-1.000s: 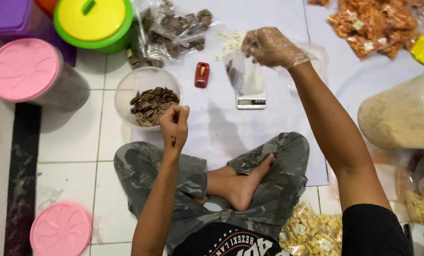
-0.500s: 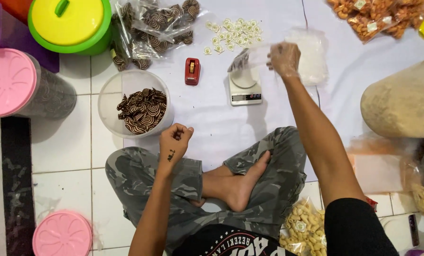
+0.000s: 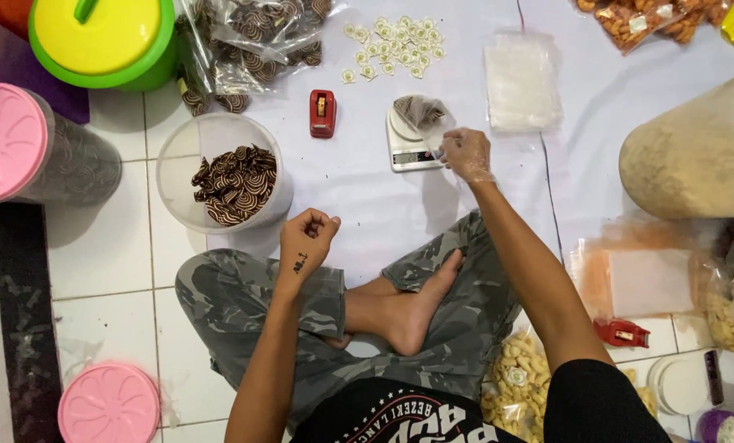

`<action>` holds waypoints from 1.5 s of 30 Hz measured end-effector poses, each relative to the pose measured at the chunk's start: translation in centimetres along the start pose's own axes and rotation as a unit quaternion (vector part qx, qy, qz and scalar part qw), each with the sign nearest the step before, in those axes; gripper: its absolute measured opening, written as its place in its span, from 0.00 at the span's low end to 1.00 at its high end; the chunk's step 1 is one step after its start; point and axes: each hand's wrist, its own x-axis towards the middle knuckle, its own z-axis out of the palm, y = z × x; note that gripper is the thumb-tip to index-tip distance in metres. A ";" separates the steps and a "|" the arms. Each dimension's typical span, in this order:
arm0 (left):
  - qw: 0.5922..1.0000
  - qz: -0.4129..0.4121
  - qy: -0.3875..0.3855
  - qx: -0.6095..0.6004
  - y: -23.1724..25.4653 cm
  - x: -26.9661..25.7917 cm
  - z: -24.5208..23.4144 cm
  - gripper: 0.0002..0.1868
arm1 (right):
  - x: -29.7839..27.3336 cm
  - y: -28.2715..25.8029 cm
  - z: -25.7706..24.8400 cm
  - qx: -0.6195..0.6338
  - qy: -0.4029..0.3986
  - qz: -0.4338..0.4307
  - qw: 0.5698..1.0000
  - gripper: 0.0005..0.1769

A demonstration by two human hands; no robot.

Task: The person is portioning cookies from a large bowl into small plastic bags and weighing each bag on a digital scale for packaging.

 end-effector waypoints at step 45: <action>0.913 -0.190 -0.165 -0.323 -2.8 2.5 3.6 0.54 | -9.9 -24.4 -10.6 -0.200 -0.239 -0.339 0.888 0.10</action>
